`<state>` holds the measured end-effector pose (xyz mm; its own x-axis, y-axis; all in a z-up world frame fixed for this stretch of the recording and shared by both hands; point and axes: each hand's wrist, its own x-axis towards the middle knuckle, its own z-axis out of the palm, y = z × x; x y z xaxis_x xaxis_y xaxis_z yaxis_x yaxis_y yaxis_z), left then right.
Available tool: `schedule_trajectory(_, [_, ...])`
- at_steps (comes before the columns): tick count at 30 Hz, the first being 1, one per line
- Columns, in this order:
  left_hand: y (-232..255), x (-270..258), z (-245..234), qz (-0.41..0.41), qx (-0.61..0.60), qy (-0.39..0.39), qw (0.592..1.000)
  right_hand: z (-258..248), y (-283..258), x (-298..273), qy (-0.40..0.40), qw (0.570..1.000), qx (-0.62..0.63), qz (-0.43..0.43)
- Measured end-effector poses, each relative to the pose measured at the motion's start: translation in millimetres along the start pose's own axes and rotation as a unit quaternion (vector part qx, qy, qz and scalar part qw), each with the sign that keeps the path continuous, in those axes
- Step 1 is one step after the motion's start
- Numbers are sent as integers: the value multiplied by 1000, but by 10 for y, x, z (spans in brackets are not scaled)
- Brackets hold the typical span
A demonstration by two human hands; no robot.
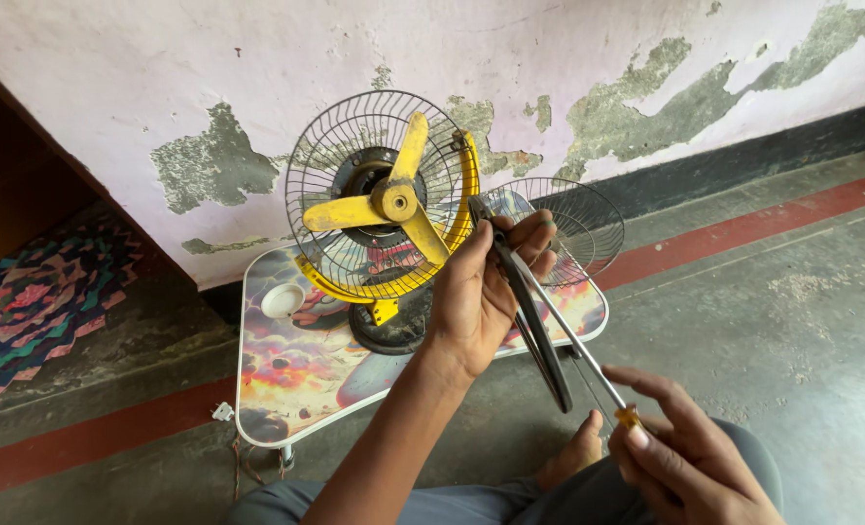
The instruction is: The person uses a screwdriver to adjust a rubber grommet on a metal fan cage, then places the cage onto the fan blades and secures it by hand.
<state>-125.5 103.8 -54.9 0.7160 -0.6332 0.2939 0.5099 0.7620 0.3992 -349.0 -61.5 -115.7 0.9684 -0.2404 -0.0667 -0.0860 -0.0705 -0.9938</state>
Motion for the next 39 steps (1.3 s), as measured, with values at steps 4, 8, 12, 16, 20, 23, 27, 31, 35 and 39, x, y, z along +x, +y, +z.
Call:
schedule_trajectory(4, [-12,2,1,-1,15,9,1000,-11,-148,23,11,992,-88,-90])
schedule_trajectory(8, [-20,-4,31,-1,27,8,1000,0,-383,31,46,950,-292,-101])
schedule_trajectory(12, [-20,-6,39,-5,30,18,999,60,-507,5,81,914,-393,-53])
schedule_trajectory(16, [-21,-11,54,-1,56,17,998,102,-512,-31,95,906,-378,-162])
schedule_trajectory(20, [-33,-28,99,-7,80,26,996,112,-503,-70,114,879,-435,-160])
schedule_trajectory(23, [-48,-34,136,-8,95,29,995,122,-535,-114,118,843,-512,-115])
schedule_trajectory(27, [-71,-18,155,-7,106,30,994,131,-635,-155,105,798,-589,-71])
schedule_trajectory(31, [-116,28,143,-5,118,39,992,90,-736,-164,93,770,-629,-42])
schedule_trajectory(35, [-189,71,121,-10,113,14,993,50,-736,-161,114,770,-625,-58])
schedule_trajectory(39, [-272,109,138,-3,86,9,996,111,-595,-138,131,766,-626,-61])
